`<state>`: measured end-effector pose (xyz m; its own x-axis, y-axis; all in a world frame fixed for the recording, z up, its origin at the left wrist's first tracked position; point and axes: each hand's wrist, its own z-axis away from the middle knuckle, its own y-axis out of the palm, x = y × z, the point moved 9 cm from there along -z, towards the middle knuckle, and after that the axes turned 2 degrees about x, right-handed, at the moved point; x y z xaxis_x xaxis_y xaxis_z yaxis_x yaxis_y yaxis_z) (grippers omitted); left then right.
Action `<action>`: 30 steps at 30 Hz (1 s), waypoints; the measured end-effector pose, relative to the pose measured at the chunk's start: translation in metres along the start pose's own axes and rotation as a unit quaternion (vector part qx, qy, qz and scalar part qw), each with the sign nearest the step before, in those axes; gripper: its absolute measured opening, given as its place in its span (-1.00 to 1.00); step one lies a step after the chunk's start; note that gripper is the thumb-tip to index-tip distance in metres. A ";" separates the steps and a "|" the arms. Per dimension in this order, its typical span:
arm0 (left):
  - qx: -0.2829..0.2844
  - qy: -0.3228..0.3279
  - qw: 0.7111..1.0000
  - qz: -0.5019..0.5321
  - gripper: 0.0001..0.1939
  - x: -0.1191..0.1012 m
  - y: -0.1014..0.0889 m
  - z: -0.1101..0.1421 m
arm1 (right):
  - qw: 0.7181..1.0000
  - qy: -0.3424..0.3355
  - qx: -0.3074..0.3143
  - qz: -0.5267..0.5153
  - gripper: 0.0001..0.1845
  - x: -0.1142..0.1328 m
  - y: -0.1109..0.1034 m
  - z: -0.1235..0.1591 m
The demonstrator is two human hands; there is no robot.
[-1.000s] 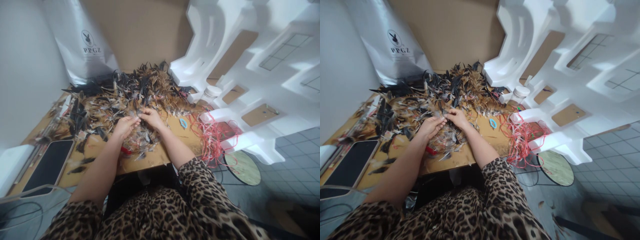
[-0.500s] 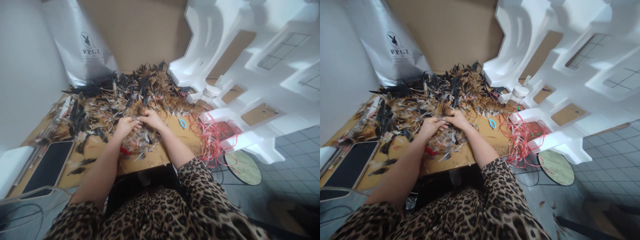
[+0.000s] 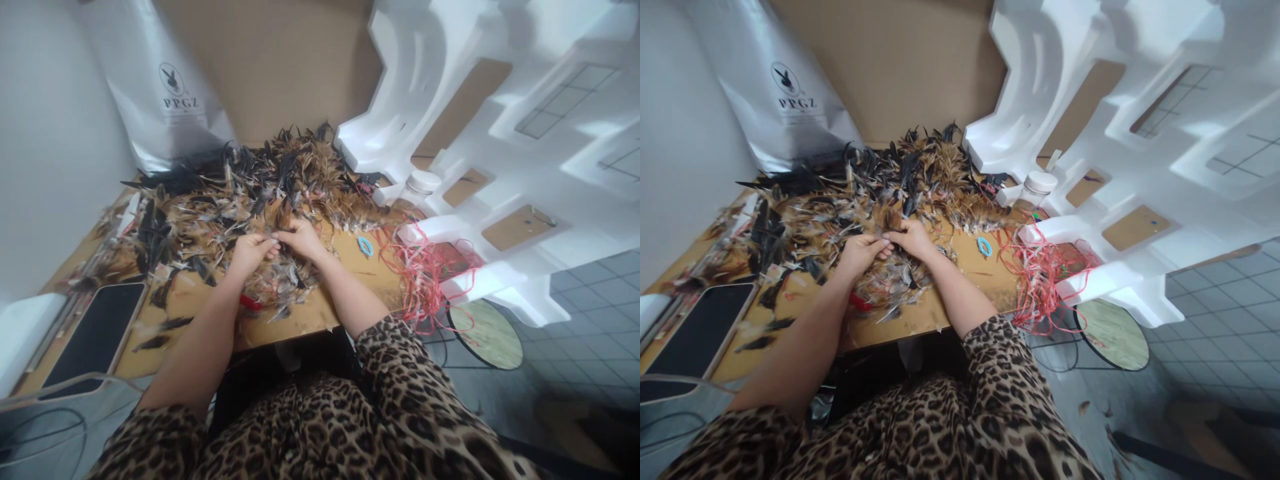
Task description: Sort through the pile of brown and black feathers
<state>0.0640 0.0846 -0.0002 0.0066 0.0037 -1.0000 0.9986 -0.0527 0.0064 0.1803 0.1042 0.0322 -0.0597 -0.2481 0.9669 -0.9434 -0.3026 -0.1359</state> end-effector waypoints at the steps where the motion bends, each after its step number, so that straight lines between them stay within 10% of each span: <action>1: -0.003 -0.006 1.000 0.008 -0.85 0.001 -0.001 0.000 | 1.000 -0.003 -0.006 -0.001 -0.71 0.001 0.000 0.000; 12: -0.098 -0.040 0.963 0.249 -0.87 0.005 -0.029 -0.004 | 0.982 0.017 -0.118 0.148 -0.80 0.003 -0.057 -0.003; 21: -0.099 -0.033 0.955 0.278 -0.88 0.005 -0.030 -0.005 | 0.966 -0.038 -0.058 0.250 -0.82 -0.007 -0.018 -0.004; 30: -0.103 -0.038 0.951 0.288 -0.90 0.004 -0.027 -0.003 | 0.848 -0.156 -0.014 0.506 -0.69 0.028 0.014 0.010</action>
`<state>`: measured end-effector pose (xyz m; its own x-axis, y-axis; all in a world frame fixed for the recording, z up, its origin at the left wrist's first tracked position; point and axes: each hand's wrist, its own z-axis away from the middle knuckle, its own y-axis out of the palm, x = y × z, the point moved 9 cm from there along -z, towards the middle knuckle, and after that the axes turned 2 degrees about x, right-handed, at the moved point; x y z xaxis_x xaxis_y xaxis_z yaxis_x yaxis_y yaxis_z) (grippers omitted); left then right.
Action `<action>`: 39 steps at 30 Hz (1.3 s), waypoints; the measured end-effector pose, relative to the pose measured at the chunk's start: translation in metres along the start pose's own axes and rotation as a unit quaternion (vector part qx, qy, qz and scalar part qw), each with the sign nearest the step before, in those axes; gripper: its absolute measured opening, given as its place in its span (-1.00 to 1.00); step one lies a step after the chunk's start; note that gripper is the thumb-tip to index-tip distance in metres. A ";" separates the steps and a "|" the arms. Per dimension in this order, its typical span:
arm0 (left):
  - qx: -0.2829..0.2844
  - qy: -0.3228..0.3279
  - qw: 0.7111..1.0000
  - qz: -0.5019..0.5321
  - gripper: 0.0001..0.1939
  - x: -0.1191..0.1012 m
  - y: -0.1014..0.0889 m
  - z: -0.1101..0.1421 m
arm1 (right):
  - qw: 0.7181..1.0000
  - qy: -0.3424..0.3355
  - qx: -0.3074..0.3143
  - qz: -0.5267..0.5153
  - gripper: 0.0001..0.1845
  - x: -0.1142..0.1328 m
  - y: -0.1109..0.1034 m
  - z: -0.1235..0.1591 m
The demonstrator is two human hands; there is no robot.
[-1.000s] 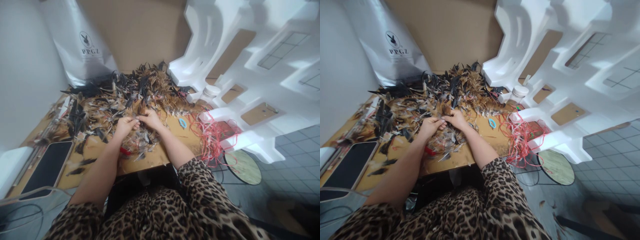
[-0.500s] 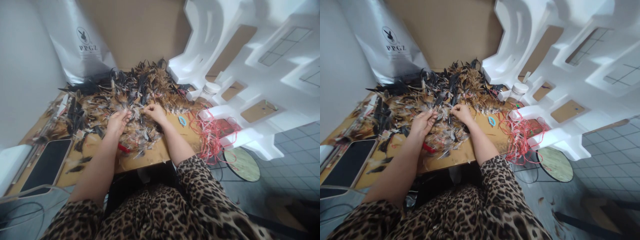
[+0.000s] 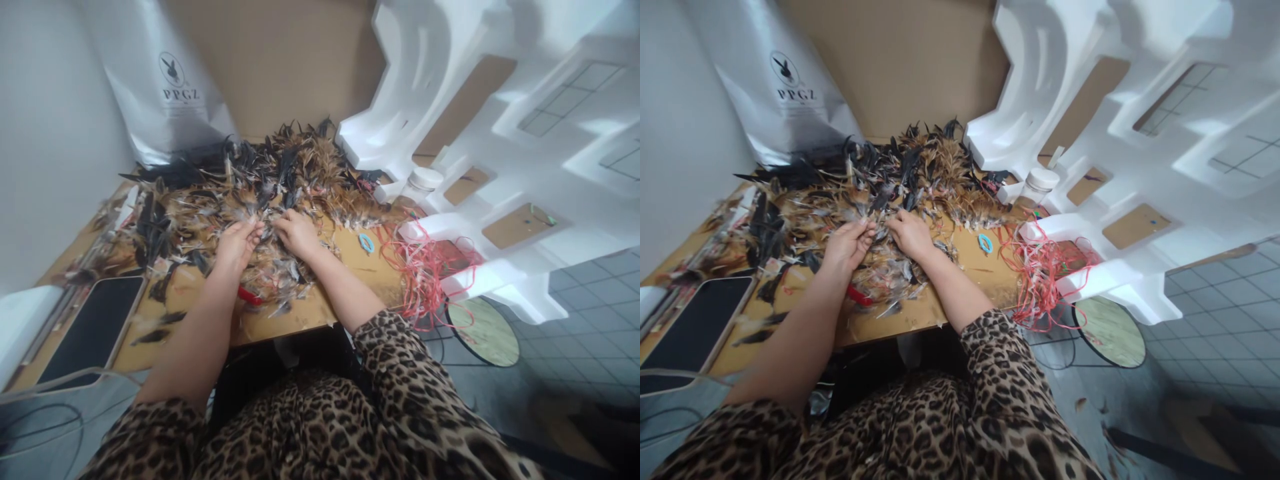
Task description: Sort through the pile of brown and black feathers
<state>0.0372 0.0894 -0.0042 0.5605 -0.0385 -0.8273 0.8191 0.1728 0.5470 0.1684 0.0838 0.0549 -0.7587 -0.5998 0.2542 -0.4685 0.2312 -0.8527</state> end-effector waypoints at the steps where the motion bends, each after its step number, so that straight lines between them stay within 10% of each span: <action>1: -0.001 -0.001 1.000 0.000 -0.90 0.000 0.000 0.000 | 1.000 -0.002 0.013 0.016 -0.69 0.000 0.002 -0.001; 9: 0.003 0.002 1.000 0.000 -0.93 0.000 -0.001 -0.002 | 0.979 0.123 -0.022 -0.164 -0.83 -0.041 0.009 -0.001; 15: 0.008 -0.025 0.999 0.019 -0.98 0.003 0.003 0.000 | 0.780 0.294 -0.045 -0.551 -0.81 -0.063 0.033 0.006; 18: 0.020 -0.031 0.998 0.041 -0.96 0.004 0.006 0.000 | 0.725 0.304 -0.036 -0.617 -0.78 -0.054 0.035 0.007; 21: 0.031 -0.018 0.998 0.052 -0.94 0.001 0.007 -0.001 | 0.740 0.288 -0.020 -0.607 -0.80 -0.045 0.033 0.006; 31: 0.052 0.051 0.997 -0.025 -0.90 -0.006 0.012 0.000 | 0.942 0.097 -0.036 -0.319 -0.83 -0.022 0.003 -0.002; 34: 0.052 0.047 0.997 -0.044 -0.89 -0.005 0.013 0.002 | 0.932 0.109 -0.038 -0.343 -0.83 -0.025 0.001 -0.002; 39: 0.078 0.017 0.996 -0.034 -0.91 -0.002 0.017 0.004 | 0.815 0.227 -0.008 -0.532 -0.76 -0.038 0.020 0.003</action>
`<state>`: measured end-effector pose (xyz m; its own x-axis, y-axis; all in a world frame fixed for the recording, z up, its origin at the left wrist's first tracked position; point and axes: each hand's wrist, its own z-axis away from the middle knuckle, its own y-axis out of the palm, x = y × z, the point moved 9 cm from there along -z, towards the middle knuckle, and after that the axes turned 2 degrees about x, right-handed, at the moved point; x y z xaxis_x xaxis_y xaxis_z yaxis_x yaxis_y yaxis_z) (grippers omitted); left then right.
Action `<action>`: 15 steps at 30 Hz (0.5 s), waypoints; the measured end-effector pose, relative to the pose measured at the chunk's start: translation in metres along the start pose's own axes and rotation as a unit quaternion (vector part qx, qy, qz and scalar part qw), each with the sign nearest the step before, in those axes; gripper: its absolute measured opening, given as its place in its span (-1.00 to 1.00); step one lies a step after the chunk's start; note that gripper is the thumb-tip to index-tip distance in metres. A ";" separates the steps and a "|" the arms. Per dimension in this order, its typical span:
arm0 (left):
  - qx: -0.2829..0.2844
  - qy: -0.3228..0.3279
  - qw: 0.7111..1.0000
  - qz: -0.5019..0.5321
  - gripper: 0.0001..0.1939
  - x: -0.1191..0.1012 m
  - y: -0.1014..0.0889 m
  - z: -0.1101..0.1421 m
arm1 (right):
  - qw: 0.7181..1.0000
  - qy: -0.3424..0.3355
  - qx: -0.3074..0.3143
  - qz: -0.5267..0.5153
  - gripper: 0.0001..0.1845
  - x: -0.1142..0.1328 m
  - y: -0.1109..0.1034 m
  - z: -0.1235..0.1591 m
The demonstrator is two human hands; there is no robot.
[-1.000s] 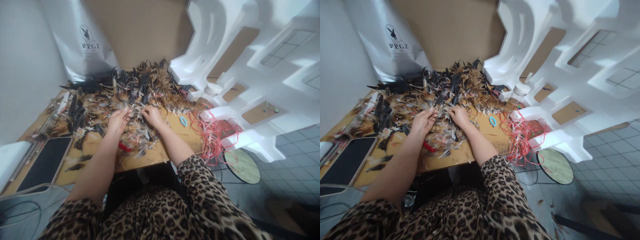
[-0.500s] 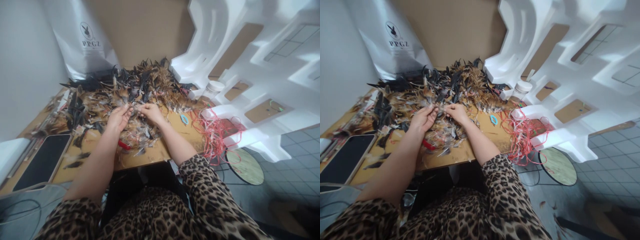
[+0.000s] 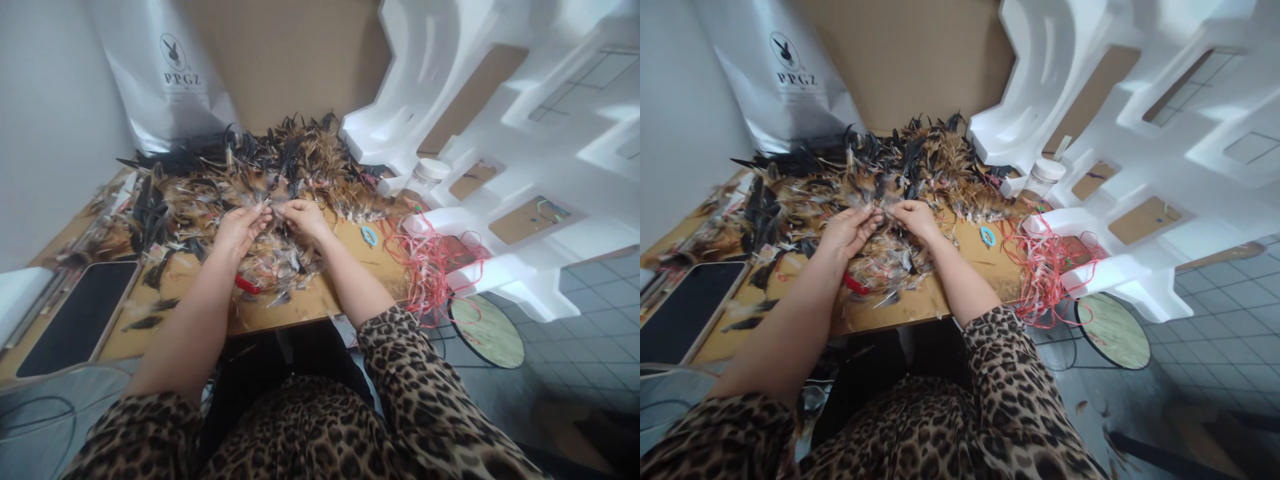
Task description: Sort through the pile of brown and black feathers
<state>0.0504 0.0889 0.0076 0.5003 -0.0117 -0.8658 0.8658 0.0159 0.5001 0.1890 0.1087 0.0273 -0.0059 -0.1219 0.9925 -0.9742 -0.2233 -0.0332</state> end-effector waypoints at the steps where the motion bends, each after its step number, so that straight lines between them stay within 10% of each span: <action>1: 0.010 -0.012 1.000 -0.001 -0.92 0.002 0.002 0.000 | 0.999 0.018 0.008 -0.034 -0.75 -0.003 0.002 0.000; 15: 0.013 -0.055 0.998 -0.011 -0.90 0.015 0.004 0.003 | 0.975 0.046 0.012 -0.215 -0.63 -0.015 0.017 0.001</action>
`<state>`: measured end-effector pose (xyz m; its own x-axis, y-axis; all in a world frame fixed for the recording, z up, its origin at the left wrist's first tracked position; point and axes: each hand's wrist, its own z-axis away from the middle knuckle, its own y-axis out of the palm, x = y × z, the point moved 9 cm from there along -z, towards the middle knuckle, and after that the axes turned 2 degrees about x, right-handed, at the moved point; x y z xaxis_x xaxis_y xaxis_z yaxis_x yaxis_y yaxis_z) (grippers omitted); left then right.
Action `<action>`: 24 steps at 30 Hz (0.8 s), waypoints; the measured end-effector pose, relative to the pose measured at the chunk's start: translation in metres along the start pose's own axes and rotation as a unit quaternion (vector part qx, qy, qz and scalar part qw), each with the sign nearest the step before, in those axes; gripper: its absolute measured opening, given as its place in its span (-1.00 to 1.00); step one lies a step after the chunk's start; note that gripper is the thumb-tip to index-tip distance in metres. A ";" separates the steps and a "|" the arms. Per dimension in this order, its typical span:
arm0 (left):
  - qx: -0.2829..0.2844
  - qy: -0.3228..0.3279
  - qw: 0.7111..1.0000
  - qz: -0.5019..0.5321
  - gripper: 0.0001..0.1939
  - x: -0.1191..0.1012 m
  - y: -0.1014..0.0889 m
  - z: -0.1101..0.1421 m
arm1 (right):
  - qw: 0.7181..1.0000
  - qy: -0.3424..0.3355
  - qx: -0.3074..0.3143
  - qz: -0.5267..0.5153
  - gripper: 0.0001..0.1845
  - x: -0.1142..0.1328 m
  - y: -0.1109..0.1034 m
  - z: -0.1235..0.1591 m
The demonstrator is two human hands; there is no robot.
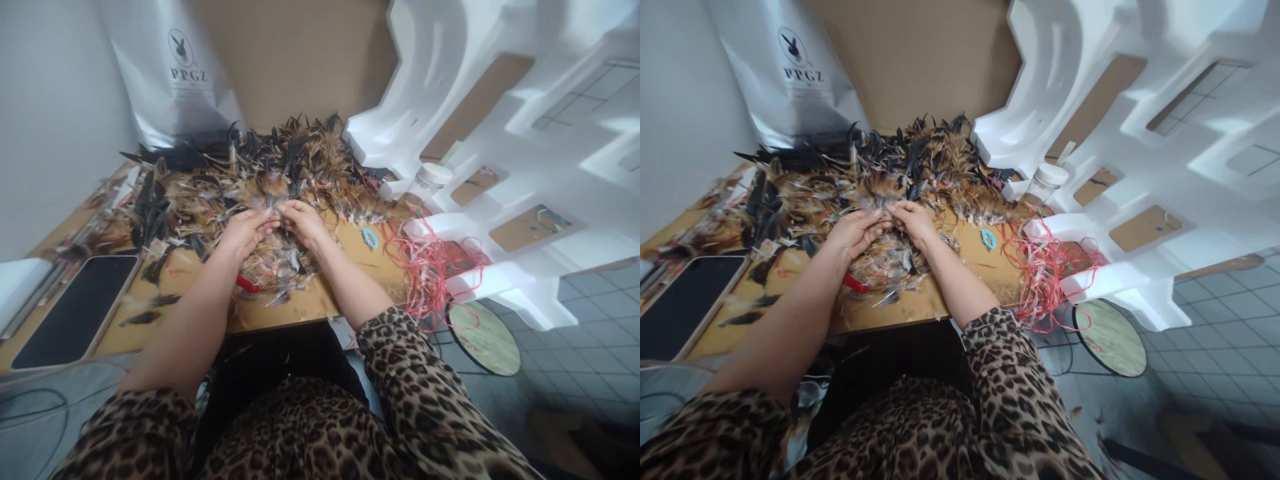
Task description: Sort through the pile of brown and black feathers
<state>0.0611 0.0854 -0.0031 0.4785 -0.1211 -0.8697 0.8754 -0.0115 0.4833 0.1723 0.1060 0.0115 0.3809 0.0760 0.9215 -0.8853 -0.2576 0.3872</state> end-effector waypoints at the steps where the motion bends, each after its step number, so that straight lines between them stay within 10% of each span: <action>1: 0.003 -0.002 1.000 0.001 -0.90 0.001 0.001 0.000 | 1.000 0.008 -0.001 -0.008 -0.62 -0.002 0.000 0.000; 24: -0.014 0.082 0.988 -0.132 -0.90 -0.007 -0.004 -0.004 | 0.992 -0.070 -0.014 0.108 -0.65 0.013 0.002 0.006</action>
<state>0.0551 0.0900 0.0006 0.2364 0.0439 -0.9707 0.9715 0.0074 0.2369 0.1770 0.1011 0.0239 0.2133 -0.1135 0.9704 -0.9564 -0.2272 0.1837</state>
